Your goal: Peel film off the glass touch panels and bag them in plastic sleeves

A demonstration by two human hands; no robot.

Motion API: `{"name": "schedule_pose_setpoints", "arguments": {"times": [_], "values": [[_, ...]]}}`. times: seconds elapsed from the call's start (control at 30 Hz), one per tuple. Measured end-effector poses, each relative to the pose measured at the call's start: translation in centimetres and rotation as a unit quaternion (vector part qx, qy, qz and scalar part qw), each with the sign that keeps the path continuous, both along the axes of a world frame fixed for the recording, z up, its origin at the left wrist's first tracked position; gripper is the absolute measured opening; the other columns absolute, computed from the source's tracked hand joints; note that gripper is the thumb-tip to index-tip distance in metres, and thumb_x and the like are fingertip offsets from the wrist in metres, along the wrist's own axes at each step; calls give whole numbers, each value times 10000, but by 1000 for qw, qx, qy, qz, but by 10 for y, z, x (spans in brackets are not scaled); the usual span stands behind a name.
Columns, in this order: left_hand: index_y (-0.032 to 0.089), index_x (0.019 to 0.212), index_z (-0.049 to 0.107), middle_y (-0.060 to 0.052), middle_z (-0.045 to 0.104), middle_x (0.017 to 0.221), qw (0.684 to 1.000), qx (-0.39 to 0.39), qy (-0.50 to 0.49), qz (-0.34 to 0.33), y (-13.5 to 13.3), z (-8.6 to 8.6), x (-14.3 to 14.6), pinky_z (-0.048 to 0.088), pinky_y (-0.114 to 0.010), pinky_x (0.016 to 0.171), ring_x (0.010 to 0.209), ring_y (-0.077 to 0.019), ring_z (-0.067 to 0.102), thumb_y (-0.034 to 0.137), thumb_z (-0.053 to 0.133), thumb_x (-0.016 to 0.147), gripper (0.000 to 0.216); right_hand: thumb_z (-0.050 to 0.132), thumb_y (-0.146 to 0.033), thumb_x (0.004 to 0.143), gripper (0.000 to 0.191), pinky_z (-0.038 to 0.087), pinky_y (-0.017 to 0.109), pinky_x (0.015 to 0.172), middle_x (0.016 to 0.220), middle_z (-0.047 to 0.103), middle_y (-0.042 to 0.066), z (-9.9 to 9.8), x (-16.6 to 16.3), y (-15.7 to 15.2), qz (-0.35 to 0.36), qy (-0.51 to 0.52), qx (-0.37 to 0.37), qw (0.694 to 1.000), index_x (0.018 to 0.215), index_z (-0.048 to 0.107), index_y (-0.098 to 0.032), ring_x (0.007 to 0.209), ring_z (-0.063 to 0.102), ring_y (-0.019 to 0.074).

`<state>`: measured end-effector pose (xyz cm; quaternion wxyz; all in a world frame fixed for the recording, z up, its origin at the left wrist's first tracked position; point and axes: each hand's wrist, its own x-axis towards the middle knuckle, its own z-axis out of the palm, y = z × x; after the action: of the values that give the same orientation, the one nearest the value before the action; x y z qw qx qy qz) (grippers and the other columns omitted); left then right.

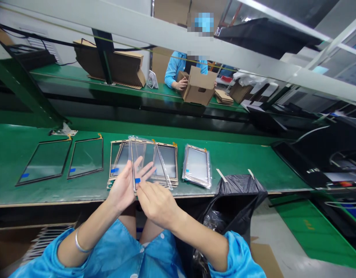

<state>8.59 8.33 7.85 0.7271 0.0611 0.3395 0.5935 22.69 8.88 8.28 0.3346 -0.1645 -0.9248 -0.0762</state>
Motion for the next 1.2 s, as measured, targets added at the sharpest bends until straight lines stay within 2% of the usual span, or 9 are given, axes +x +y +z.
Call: {"name": "schedule_pose_setpoints", "arguments": {"times": [0.1,0.27,0.47,0.57,0.67,0.73,0.83,0.93,1.2], "values": [[294,1414,327,-88,563,1325,997,57,44,-21,-7,-10,5,470,-415,960,1200,-280,538,493,578,846,652,374,-133,958,215,565,328,734,911,680,114,-4,-3,9,6,74,-197,978,974,588,-146,851,665,211],[280,1418,302,-108,523,1375,981,137,117,-77,-17,-29,5,508,-400,911,1190,-298,547,212,740,747,804,420,-334,957,174,552,252,532,826,669,60,-1,15,49,-16,262,-522,811,892,495,-192,607,658,147],[197,1328,424,-153,577,1308,975,89,132,-154,-41,-38,-17,520,-352,858,1100,-295,617,235,669,816,569,491,-308,866,135,525,297,526,772,671,50,32,143,122,-178,546,-369,731,792,410,-229,657,677,191],[181,1271,472,-146,654,1201,983,38,121,-130,-53,-41,-18,540,-313,774,998,-266,670,345,628,853,475,459,-300,876,102,514,323,546,746,652,-2,28,175,120,-280,536,-284,744,818,393,-248,636,661,185],[192,1208,518,-138,688,1136,986,55,93,-129,-56,-46,-11,548,-307,720,944,-269,688,442,654,816,485,468,-390,893,174,520,337,592,782,661,36,10,150,91,-314,442,-266,797,878,440,-219,669,663,194],[201,1182,541,-131,699,1115,984,73,85,-141,-55,-47,-5,549,-306,713,934,-270,690,462,683,784,496,504,-465,879,267,528,322,596,767,669,48,1,116,68,-262,394,-352,808,877,470,-200,674,667,196],[208,1167,559,-116,707,1099,980,71,122,-140,-55,-48,0,544,-299,723,916,-249,692,453,685,786,470,521,-555,863,355,533,297,566,755,682,45,-1,72,45,-93,360,-589,717,860,442,-209,672,682,205],[197,1146,581,-107,710,1088,973,76,190,-107,-57,-50,1,537,-292,739,908,-232,688,453,669,800,439,537,-657,820,455,533,291,555,727,679,37,3,55,38,0,379,-683,624,869,442,-216,659,686,214],[147,1074,591,-139,716,1057,954,80,271,-104,-59,-63,-3,536,-318,786,928,-256,687,423,705,774,424,716,-578,727,431,493,251,474,533,552,-36,0,57,44,-33,460,-632,623,686,507,-204,501,601,163]]}}
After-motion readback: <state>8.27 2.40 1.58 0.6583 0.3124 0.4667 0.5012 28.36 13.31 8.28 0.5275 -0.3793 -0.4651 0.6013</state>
